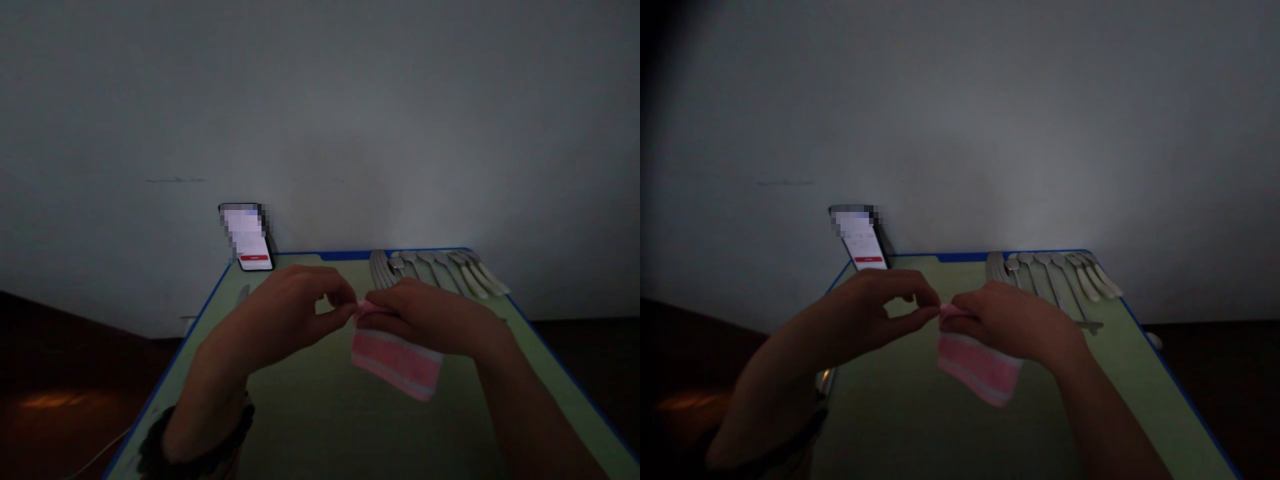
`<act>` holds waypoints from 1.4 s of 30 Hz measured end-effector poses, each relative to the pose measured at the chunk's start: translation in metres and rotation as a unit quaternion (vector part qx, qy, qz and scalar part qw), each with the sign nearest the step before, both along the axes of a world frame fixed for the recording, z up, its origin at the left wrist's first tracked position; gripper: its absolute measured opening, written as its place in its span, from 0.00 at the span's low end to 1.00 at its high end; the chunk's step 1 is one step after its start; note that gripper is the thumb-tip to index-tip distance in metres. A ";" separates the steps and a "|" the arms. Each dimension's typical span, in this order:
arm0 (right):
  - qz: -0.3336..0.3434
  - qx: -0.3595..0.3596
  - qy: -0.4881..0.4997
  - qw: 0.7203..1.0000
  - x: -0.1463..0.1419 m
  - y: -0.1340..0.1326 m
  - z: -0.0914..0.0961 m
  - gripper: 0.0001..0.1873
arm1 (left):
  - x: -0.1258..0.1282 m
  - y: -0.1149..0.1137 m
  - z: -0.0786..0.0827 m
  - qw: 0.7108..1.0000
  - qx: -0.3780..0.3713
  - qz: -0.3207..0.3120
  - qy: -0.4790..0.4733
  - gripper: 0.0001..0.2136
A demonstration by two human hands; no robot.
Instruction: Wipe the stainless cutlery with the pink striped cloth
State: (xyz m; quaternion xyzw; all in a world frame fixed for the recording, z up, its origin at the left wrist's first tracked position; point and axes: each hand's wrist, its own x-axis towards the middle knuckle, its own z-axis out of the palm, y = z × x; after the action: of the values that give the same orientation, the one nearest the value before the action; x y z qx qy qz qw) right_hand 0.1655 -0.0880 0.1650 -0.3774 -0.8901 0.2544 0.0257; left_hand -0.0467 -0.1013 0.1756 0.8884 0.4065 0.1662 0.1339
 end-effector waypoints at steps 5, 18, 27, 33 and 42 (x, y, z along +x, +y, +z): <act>0.001 0.006 0.004 1.000 -0.001 0.001 0.000 0.21 | -0.001 0.001 0.003 1.000 0.000 -0.003 0.002 0.07; 0.004 -0.011 -0.001 1.000 0.010 0.007 -0.003 0.21 | -0.012 0.004 0.000 0.998 -0.058 0.007 0.004 0.06; 0.035 -0.016 0.014 0.999 0.002 0.007 -0.006 0.22 | 0.001 0.006 -0.003 0.995 -0.060 -0.046 0.068 0.12; 0.032 -0.027 0.026 0.999 0.013 0.016 -0.008 0.22 | -0.025 0.015 -0.003 0.994 -0.105 -0.015 0.023 0.11; -0.040 -0.084 -0.002 0.996 0.054 0.026 -0.006 0.25 | -0.064 0.021 -0.010 0.989 -0.140 0.039 0.020 0.13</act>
State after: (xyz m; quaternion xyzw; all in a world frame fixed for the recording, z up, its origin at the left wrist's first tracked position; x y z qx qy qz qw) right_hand 0.2191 -0.0624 0.1587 -0.4139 -0.8499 0.3260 0.0025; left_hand -0.1111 -0.0799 0.1652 0.8477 0.4623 0.0949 0.2423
